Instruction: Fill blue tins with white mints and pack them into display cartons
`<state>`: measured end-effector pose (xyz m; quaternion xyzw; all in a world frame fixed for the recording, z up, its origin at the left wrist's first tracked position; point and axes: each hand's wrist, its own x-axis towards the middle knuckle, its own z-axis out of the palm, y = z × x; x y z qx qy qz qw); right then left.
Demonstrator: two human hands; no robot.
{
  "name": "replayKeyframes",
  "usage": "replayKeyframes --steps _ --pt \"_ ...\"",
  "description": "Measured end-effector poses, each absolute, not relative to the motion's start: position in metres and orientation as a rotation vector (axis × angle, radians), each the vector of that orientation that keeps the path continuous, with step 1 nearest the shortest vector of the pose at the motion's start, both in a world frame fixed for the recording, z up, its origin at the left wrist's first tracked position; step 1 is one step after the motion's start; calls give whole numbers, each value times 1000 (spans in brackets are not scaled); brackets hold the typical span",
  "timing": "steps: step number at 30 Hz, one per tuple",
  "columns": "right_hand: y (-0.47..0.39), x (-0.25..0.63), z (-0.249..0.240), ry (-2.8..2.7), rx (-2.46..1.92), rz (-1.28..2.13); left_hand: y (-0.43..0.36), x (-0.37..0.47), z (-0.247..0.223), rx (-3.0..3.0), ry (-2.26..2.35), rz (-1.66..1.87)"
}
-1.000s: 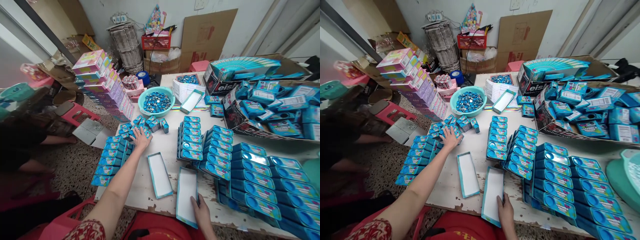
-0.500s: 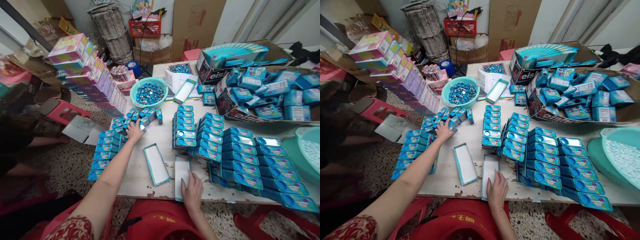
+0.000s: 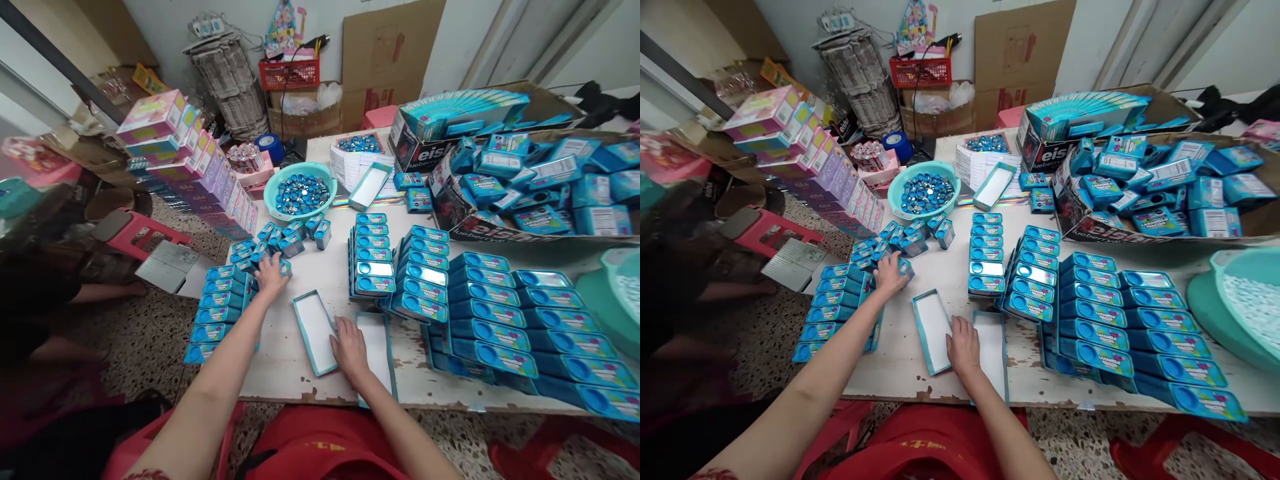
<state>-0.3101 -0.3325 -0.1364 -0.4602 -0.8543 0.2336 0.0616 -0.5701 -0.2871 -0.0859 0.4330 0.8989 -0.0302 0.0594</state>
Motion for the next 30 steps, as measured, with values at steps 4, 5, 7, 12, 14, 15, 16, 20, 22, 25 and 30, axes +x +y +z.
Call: replayKeyframes --steps 4,5,7,12,14,15,16,20,22,25,30 --pt "-332 -314 -129 -2733 -1418 724 -280 -565 -91 1761 2455 -103" --pt "-332 -315 -128 -2752 -1421 727 -275 -565 -93 1793 2446 -109" --pt "-332 -318 -126 -2779 -1440 745 -263 -568 -94 1851 2451 -129" --pt "-329 -324 -124 -2845 -1543 855 -235 -584 -91 1903 2483 -153" --pt "-327 -325 -123 -2873 -1586 909 -230 -587 -90 1778 2496 -176" --pt "-327 -325 -123 -2880 -1606 933 -229 -586 -90 1729 2498 -192" --pt "-326 -325 -122 -2883 -1623 953 -230 -584 -90 1700 2504 -208" --pt "-329 -322 -118 -2850 -1717 998 -235 -573 -90 1698 2555 -261" --pt "-332 -319 -118 -2818 -1746 1033 -232 -572 -88 1693 2521 -279" --pt "-337 -315 -120 -2767 -1758 1092 -220 -576 -82 1717 2416 -303" --pt "-345 -313 -125 -2805 -1752 1068 -205 -572 -72 1751 2388 -312"
